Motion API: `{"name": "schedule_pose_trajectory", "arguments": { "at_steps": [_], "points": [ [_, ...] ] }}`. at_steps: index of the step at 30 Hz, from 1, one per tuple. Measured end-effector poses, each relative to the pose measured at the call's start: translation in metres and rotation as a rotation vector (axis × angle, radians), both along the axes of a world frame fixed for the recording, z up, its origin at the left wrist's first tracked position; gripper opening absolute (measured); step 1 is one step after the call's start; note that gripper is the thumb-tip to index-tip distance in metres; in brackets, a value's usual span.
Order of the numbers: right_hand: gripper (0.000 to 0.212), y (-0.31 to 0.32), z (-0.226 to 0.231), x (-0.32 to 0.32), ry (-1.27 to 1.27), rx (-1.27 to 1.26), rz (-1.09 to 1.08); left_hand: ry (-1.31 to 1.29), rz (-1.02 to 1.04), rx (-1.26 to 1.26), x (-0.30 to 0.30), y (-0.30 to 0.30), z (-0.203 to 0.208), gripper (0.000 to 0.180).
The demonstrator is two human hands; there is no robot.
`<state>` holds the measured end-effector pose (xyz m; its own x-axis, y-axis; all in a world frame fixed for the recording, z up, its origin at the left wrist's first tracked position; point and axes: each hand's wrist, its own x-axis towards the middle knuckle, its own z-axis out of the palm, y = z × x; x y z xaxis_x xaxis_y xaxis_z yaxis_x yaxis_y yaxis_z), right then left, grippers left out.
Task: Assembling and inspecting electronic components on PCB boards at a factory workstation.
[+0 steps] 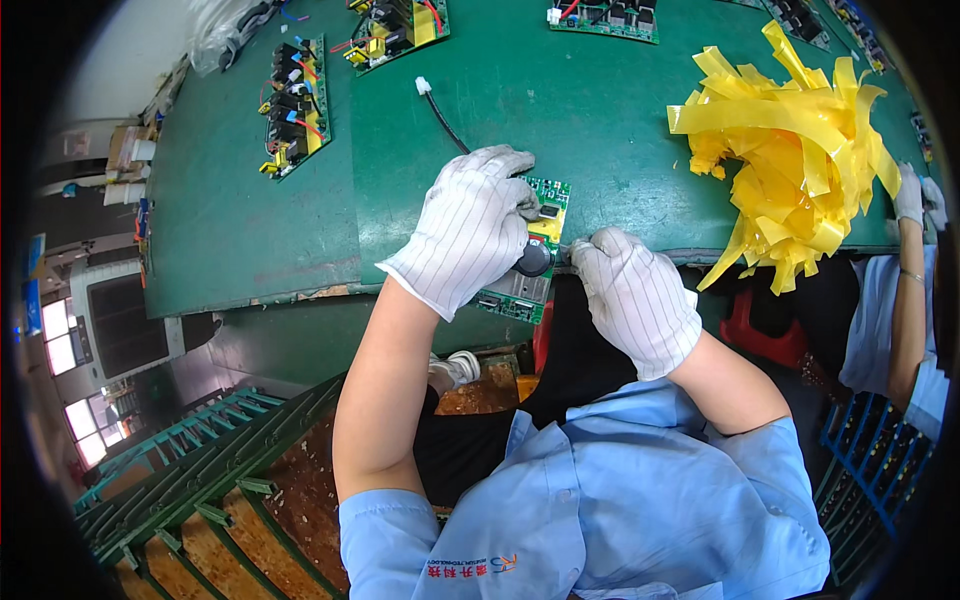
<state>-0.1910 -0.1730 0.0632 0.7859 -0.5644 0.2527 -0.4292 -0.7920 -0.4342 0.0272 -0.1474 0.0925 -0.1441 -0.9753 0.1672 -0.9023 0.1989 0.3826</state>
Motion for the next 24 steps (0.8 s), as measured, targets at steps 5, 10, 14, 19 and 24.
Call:
{"name": "schedule_pose_trajectory", "arguments": {
  "at_steps": [5,10,14,19,24],
  "points": [
    [0.023,0.002,0.000,0.001,0.022,-0.056,0.009,0.007,-0.005,-0.021,0.001,0.001,-0.002,0.021],
    [0.020,0.005,0.006,0.004,0.076,0.023,-0.028,0.005,-0.015,-0.045,0.003,0.001,-0.005,0.020],
    [0.020,0.008,-0.001,0.010,0.108,-0.035,-0.086,-0.002,-0.030,-0.050,0.004,0.001,-0.006,0.020],
    [0.023,0.001,-0.008,0.001,-0.032,-0.072,-0.005,0.034,-0.023,-0.082,0.002,0.002,-0.006,0.015],
    [0.023,-0.001,-0.003,-0.001,-0.042,0.007,0.033,0.020,-0.039,-0.118,0.005,0.002,-0.009,0.017]
  ]
}}
